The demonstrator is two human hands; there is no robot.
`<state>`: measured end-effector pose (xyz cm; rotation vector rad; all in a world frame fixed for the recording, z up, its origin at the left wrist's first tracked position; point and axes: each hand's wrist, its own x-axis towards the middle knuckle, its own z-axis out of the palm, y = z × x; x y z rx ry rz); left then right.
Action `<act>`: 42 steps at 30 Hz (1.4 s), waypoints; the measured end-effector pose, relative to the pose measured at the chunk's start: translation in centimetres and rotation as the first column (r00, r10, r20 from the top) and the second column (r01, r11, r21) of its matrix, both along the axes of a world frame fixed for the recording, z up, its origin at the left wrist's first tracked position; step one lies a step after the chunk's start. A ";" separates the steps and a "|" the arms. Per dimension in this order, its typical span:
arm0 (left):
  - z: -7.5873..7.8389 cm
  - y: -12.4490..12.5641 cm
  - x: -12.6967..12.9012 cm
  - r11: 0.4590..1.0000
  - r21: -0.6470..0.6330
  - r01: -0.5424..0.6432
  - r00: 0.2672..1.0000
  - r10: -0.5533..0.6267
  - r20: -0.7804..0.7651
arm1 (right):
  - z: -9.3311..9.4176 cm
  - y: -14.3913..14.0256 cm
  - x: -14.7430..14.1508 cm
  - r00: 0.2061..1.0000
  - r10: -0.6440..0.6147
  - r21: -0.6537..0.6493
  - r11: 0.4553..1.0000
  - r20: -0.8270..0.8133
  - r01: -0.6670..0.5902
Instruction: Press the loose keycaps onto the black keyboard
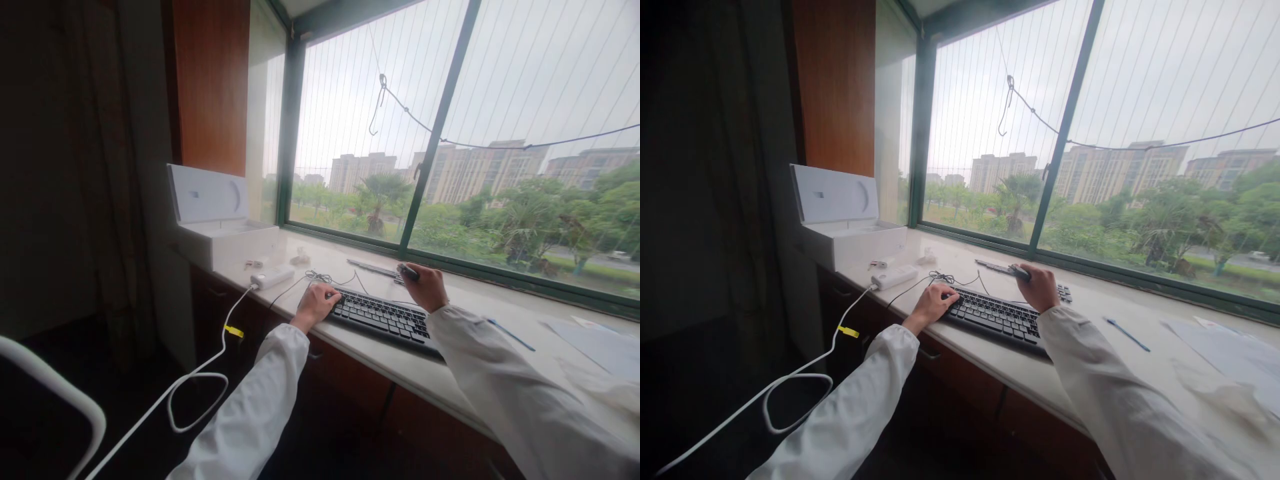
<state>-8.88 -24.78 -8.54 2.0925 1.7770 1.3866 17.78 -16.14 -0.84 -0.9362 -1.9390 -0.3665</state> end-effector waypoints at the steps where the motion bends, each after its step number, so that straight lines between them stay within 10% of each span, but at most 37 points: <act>1: 0.0 0.0 0.0 1.000 0.001 0.000 1.000 0.000 -0.001 | -0.2 0.4 1.6 0.998 -0.026 0.000 1.000 0.057 0.026; 11: 0.2 -0.2 0.1 0.999 -0.010 0.045 0.996 -0.046 -0.072 | -6.3 4.5 12.3 0.927 -0.248 -0.032 0.963 0.283 0.268; 27: 2.5 0.6 0.6 0.988 -0.129 -0.087 0.933 0.036 -0.358 | -5.3 2.0 11.9 0.925 -0.282 -0.086 0.946 0.257 0.312; 42: 5.4 3.8 0.8 0.924 -0.345 0.163 0.857 -0.306 -0.415 | -4.5 1.5 11.6 0.918 -0.209 -0.147 0.951 0.338 0.271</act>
